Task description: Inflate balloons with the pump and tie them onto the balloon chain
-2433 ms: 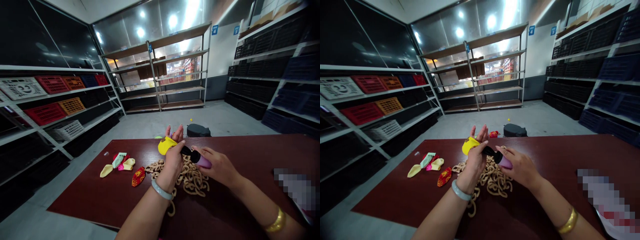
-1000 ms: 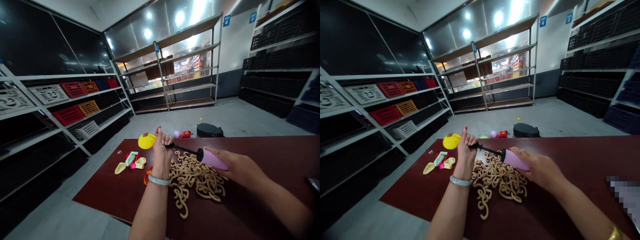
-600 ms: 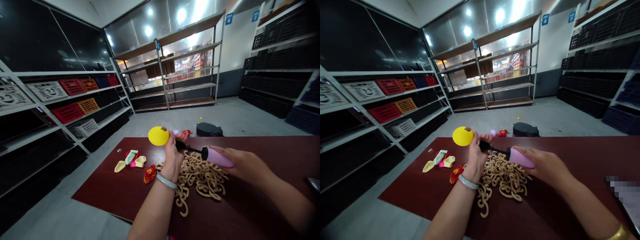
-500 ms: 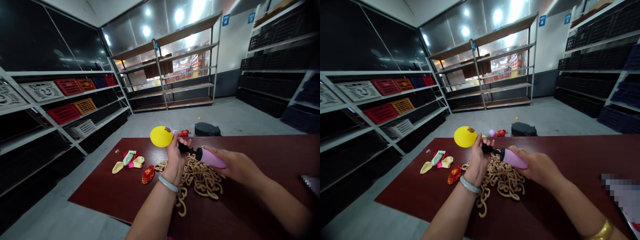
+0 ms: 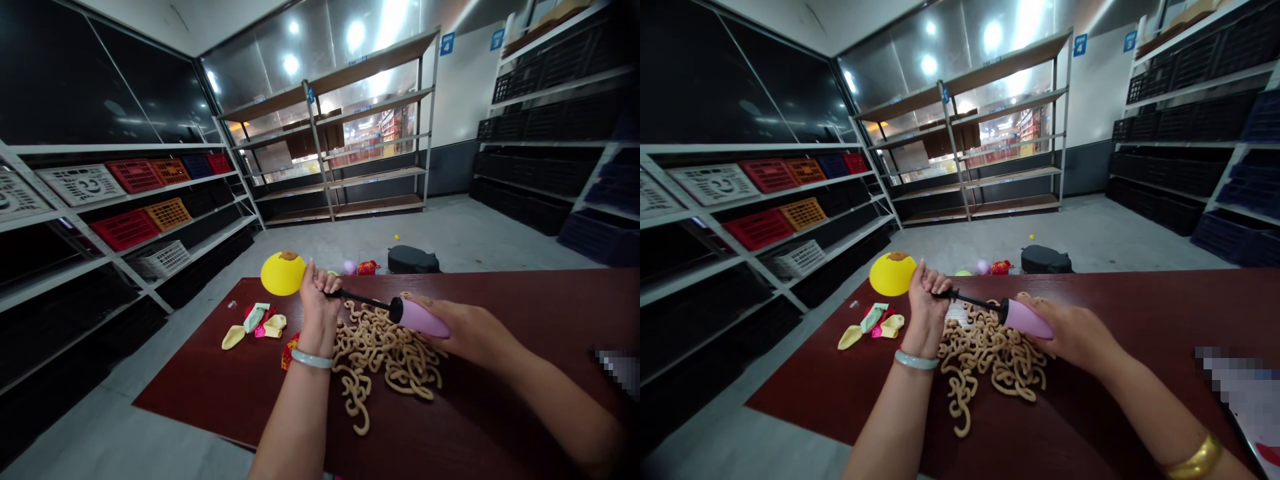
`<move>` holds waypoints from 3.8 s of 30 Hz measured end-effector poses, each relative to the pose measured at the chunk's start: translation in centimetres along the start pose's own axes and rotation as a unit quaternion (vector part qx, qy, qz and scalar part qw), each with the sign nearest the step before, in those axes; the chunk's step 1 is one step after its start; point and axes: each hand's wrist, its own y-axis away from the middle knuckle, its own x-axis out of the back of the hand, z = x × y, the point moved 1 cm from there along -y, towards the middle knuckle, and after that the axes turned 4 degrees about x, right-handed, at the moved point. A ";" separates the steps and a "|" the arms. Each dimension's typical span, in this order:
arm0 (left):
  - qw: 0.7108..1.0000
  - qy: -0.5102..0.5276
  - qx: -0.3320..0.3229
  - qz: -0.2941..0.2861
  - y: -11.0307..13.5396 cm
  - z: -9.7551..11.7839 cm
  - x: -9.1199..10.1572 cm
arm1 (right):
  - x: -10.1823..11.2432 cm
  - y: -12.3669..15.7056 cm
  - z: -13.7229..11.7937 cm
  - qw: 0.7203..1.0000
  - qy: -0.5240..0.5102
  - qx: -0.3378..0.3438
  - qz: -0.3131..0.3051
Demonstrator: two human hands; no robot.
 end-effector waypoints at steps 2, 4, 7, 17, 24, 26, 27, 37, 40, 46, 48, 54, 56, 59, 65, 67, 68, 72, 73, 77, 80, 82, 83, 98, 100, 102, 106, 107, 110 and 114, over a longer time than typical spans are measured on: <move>1.000 -0.007 -0.018 0.007 -0.4 1.4 0.3 | 0.5 0.1 0.5 1.000 -0.009 0.004 -0.002; 1.000 -0.017 -0.023 0.007 -0.4 1.8 0.3 | 0.9 0.1 0.6 1.000 -0.022 0.008 -0.004; 1.000 -0.018 -0.014 -0.005 0.2 0.5 -0.3 | 0.9 0.0 -0.1 0.999 -0.032 0.004 0.004; 0.998 -0.035 0.046 0.002 3.7 -6.1 -2.8 | -0.4 -0.7 -3.1 0.999 0.022 -0.034 0.006; 0.998 -0.035 0.044 0.004 4.3 -7.1 -3.1 | 0.0 -2.4 -6.0 0.992 0.078 -0.099 0.025; 0.998 -0.037 0.055 -0.008 4.3 -6.7 -3.2 | 0.3 -3.3 -6.7 0.991 0.083 -0.100 0.019; 0.998 -0.036 0.049 -0.012 4.1 -6.1 -3.2 | 0.5 -3.8 -6.8 0.991 0.088 -0.095 0.015; 0.996 -0.016 -0.085 0.032 -0.1 1.3 -0.4 | 1.3 -4.8 -1.9 0.987 0.127 -0.095 -0.024; 0.998 0.004 -0.055 0.025 0.0 -1.1 -0.4 | 1.6 -3.6 -1.1 0.982 0.142 -0.116 -0.036; 0.999 0.017 0.028 0.022 2.4 -7.2 -1.3 | 1.9 -3.2 -3.5 0.984 0.135 -0.106 -0.038; 0.998 -0.002 0.055 0.013 3.3 -8.5 -1.5 | 1.5 -3.3 -4.5 0.986 0.122 -0.106 -0.040; 0.998 -0.043 0.036 0.013 4.1 -9.6 -1.6 | 0.9 -3.3 -5.3 0.984 0.106 -0.139 -0.033; 0.999 -0.040 0.033 0.009 4.1 -9.5 -1.7 | 0.9 -3.3 -5.2 0.984 0.100 -0.147 -0.032; 0.999 -0.041 0.027 0.000 4.4 -9.6 -2.0 | 1.0 -3.2 -5.1 0.984 0.097 -0.147 -0.022; 0.997 -0.052 0.056 -0.021 3.7 -8.7 -1.9 | 0.9 -3.2 -4.9 0.987 0.092 -0.131 -0.026; 0.998 -0.038 0.039 -0.030 2.7 -6.9 -1.6 | 0.8 -3.2 -4.5 0.987 0.092 -0.129 -0.035; 0.999 -0.031 0.025 -0.027 2.1 -5.7 -1.4 | 0.8 -3.3 -4.2 0.987 0.093 -0.128 -0.039; 0.998 -0.023 -0.050 0.002 0.3 -1.2 -0.6 | 0.8 -3.3 -2.5 0.986 0.107 -0.122 -0.049; 0.998 -0.022 -0.063 0.009 0.1 -0.6 -0.5 | 0.8 -3.3 -2.2 0.985 0.111 -0.123 -0.050; 0.998 -0.016 -0.050 0.031 0.4 -1.8 -0.6 | 1.1 -3.1 -2.2 0.983 0.122 -0.126 -0.049; 1.000 -0.013 -0.001 0.027 1.8 -4.9 -1.2 | 1.5 -3.1 -3.6 0.983 0.125 -0.125 -0.047; 0.999 -0.018 0.032 0.008 3.0 -7.0 -1.8 | 1.7 -3.2 -4.7 0.984 0.119 -0.126 -0.049; 0.999 -0.024 0.043 0.005 3.5 -7.9 -2.1 | 1.8 -3.2 -5.2 0.984 0.114 -0.128 -0.053; 0.999 -0.022 -0.044 0.017 0.5 -0.7 -0.6 | 2.1 -3.3 -3.3 0.986 0.077 -0.126 -0.074; 0.998 -0.021 -0.058 0.014 0.1 0.3 -0.4 | 2.5 -3.2 -2.9 0.986 0.087 -0.123 -0.073; 0.998 -0.024 -0.060 0.006 0.1 0.4 -0.5 | 2.8 -3.1 -2.7 0.984 0.101 -0.125 -0.070; 0.999 -0.007 -0.041 0.010 1.1 -2.1 -1.1 | 3.0 -3.0 -3.3 0.980 0.134 -0.133 -0.055; 1.000 0.000 -0.028 0.012 1.5 -3.1 -1.2 | 2.9 -3.0 -3.5 0.981 0.135 -0.131 -0.052; 1.000 0.001 0.015 0.007 2.8 -6.5 -1.5 | 2.5 -3.0 -4.4 0.982 0.129 -0.125 -0.052; 0.998 -0.015 0.067 0.010 4.2 -9.6 -1.6 | 2.1 -3.1 -5.5 0.984 0.121 -0.123 -0.055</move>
